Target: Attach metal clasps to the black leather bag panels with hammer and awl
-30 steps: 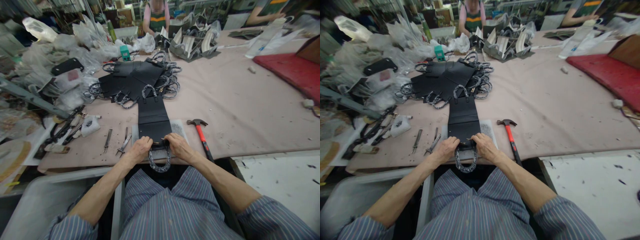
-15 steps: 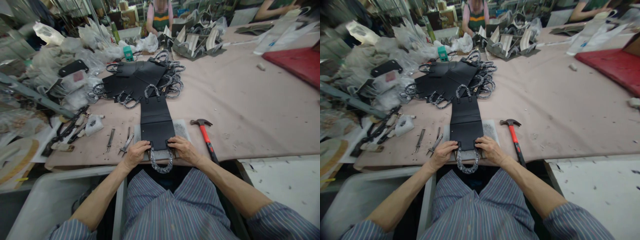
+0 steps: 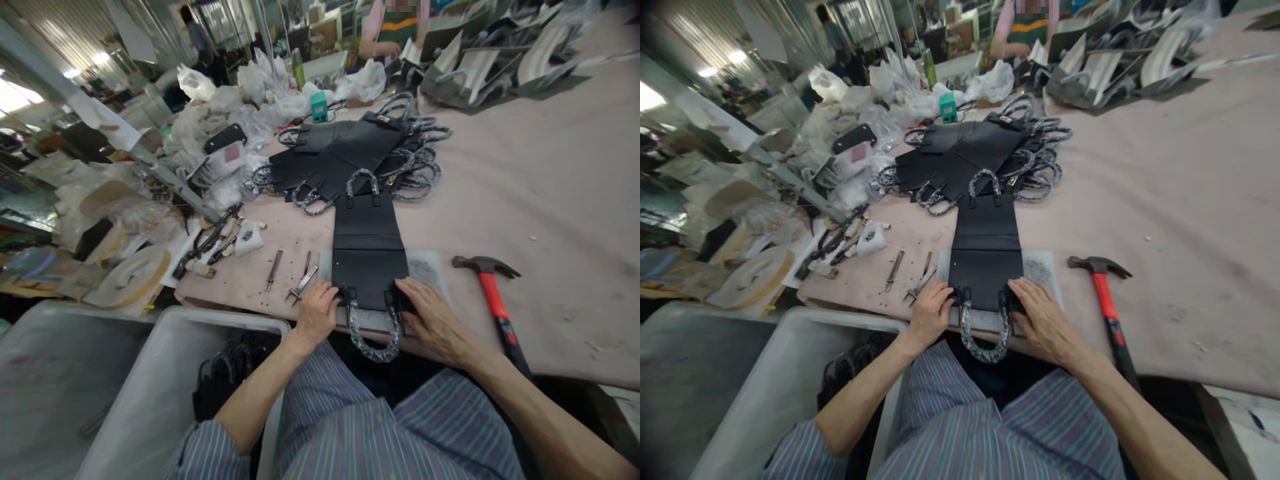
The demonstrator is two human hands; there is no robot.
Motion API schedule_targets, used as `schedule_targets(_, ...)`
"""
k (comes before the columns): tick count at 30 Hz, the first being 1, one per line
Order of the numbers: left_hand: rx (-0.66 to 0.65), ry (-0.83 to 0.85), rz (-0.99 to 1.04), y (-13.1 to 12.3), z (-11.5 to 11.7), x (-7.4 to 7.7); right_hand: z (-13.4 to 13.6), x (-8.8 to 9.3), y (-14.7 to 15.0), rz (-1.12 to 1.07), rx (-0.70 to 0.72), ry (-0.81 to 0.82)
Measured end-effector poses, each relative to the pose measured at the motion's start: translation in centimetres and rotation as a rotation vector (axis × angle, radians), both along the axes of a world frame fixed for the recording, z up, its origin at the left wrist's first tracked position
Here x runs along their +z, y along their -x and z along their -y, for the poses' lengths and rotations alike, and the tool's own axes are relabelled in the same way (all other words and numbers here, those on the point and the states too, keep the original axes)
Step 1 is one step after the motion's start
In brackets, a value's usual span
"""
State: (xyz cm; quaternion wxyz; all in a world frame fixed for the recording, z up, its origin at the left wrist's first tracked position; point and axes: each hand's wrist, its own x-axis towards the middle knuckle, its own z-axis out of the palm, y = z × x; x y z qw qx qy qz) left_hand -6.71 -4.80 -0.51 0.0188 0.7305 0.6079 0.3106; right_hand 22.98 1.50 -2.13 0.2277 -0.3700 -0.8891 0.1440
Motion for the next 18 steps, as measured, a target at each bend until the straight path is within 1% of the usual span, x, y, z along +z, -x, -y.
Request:
schedule_targets(3, 0.001, -0.009, 0.018, -0.7, 0.1, -0.7, -0.7, -0.3, -0.9, 0.013, -0.028, 0.000)
schedule_targets(6, 0.000, -0.010, 0.025, -1.0, 0.4, -0.9, -0.9, -0.6, -1.0, 0.022, -0.039, -0.018)
schedule_targets(9, -0.005, -0.036, 0.074, 0.0, 0.4, -0.7, -0.9, -0.7, -0.9, 0.020, -0.044, -0.029)
schedule_targets(11, 0.058, -0.064, 0.097, 1.7, 0.1, -0.2, -0.9, -0.7, -0.8, 0.010, -0.036, -0.028)
schedule_targets(14, 0.251, -0.052, 0.061, 5.7, -1.1, 0.8, -1.2, -0.8, -0.8, -0.019, -0.024, -0.033)
schedule_targets(16, 0.415, 0.036, 0.012, 9.0, -2.2, 1.7, -1.3, -0.8, -0.7, -0.043, -0.028, -0.042)
schedule_targets(18, 0.571, 0.223, -0.025, 12.2, -3.3, 2.6, -1.3, -0.6, -0.5, -0.061, -0.039, -0.041)
